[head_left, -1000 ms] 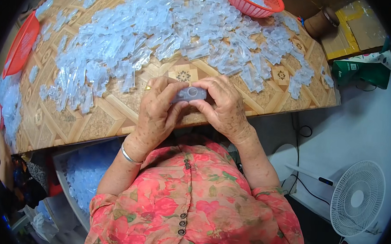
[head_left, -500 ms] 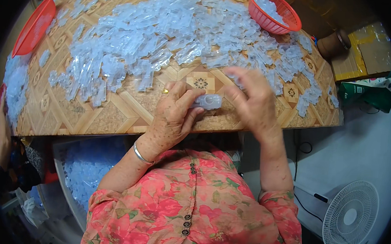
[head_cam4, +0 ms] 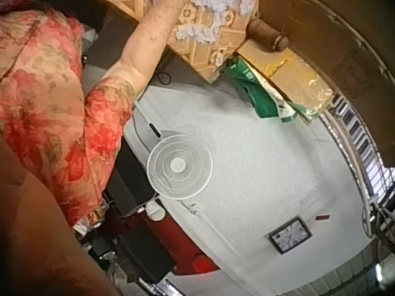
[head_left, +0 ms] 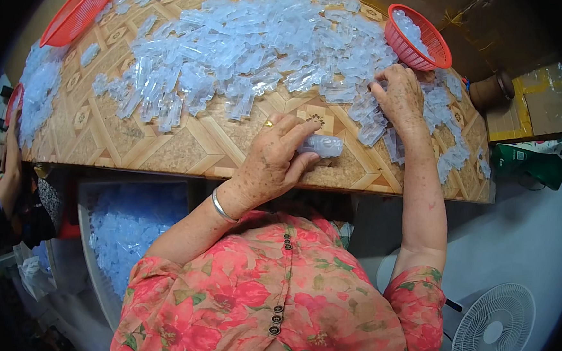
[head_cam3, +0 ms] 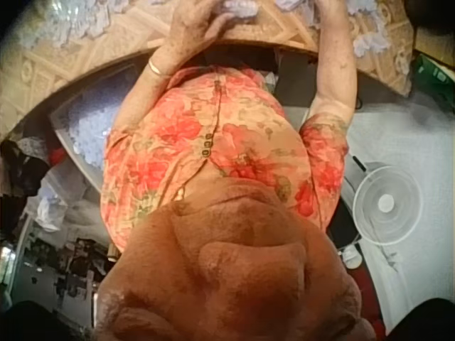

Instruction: The person repeatedly picks up small, translucent plastic components from a table and a red basket, snaps them together to form a single unit, and places the assembled item into a large white bin below. The task involves continuous manual assembly of identical plastic pieces.

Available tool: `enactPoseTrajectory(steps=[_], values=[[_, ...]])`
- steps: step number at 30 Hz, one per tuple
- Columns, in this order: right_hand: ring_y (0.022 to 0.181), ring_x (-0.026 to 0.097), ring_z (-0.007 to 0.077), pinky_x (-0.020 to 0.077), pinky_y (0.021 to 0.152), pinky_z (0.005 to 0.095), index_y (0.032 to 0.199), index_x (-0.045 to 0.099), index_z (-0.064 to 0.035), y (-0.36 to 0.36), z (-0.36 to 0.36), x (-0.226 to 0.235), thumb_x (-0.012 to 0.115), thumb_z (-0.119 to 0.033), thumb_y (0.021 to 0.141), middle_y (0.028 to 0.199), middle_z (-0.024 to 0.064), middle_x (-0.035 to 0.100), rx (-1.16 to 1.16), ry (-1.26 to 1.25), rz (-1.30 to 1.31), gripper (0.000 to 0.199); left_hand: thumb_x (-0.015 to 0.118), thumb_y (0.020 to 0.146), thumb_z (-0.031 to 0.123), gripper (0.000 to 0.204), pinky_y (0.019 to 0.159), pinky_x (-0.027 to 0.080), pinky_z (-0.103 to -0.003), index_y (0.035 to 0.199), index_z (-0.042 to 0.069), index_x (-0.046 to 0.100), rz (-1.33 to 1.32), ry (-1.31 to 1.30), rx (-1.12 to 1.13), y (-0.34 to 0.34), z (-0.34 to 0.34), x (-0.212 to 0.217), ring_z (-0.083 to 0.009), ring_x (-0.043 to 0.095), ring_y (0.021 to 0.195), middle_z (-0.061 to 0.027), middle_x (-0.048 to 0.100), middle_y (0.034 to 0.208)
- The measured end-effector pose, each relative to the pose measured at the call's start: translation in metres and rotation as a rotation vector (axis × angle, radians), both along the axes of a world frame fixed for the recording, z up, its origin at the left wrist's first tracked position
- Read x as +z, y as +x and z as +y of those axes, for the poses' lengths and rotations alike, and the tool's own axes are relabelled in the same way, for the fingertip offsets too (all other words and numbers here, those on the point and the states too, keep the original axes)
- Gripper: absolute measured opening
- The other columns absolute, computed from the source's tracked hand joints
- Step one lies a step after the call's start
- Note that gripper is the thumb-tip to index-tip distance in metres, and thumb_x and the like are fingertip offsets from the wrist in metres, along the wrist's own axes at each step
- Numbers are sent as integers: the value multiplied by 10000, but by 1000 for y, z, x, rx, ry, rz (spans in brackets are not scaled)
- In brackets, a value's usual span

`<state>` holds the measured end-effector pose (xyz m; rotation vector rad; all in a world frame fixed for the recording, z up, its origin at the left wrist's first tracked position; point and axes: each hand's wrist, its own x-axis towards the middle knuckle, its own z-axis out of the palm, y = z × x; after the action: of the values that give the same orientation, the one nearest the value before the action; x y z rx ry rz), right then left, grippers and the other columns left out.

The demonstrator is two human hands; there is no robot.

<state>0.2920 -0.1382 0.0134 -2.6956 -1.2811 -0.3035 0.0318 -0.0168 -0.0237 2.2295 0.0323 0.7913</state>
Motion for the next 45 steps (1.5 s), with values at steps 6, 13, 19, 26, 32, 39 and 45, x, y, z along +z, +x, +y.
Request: enactPoseTrajectory(steps=[6,13,19,26,32,39,45], values=[[942,617,286,483,860,400,942,713,-65,-41,-24,17,744,-183,806,971,92,687,215,419,80,183,779,735,63,521,824,470,-428,1230,35,617,-22,17,38,-2,1,-2,-360,572,942,-159,624,1052],[921,627,272,490,821,377,990,686,-44,-127,-49,4,783,-63,764,986,99,685,396,552,308,246,794,738,93,463,791,489,-417,1170,27,641,-54,18,12,1,0,-4,-347,582,913,-160,630,1040],[928,625,279,479,821,384,1002,686,-60,-136,-40,-7,797,-78,750,1011,97,682,451,541,210,275,792,737,90,429,786,486,-414,1134,24,646,-57,13,10,2,0,-6,-342,586,905,-153,634,1022],[918,620,293,483,808,398,989,687,-56,-135,-32,-3,786,-87,763,993,103,676,466,488,189,248,782,734,93,377,798,479,-418,1080,22,652,-91,-6,-15,8,2,-11,-347,602,886,-147,635,951],[924,626,319,493,823,411,1000,691,-27,-135,-21,6,751,-40,800,999,134,677,532,431,160,209,779,731,110,350,808,486,-446,1044,26,647,-127,-63,19,4,7,-15,-372,610,901,-158,627,977],[1022,625,297,479,937,383,1100,665,37,-133,-32,0,666,-58,928,1080,162,667,466,335,286,197,729,691,121,205,781,536,-439,868,40,667,-169,54,140,21,-5,-37,-344,646,922,-128,659,939],[1032,595,191,476,923,341,1200,636,35,-129,-31,-2,622,-115,990,1105,110,662,393,299,415,258,721,695,177,193,721,574,-445,791,13,754,119,174,151,24,-7,-17,-360,713,835,-182,728,827]])
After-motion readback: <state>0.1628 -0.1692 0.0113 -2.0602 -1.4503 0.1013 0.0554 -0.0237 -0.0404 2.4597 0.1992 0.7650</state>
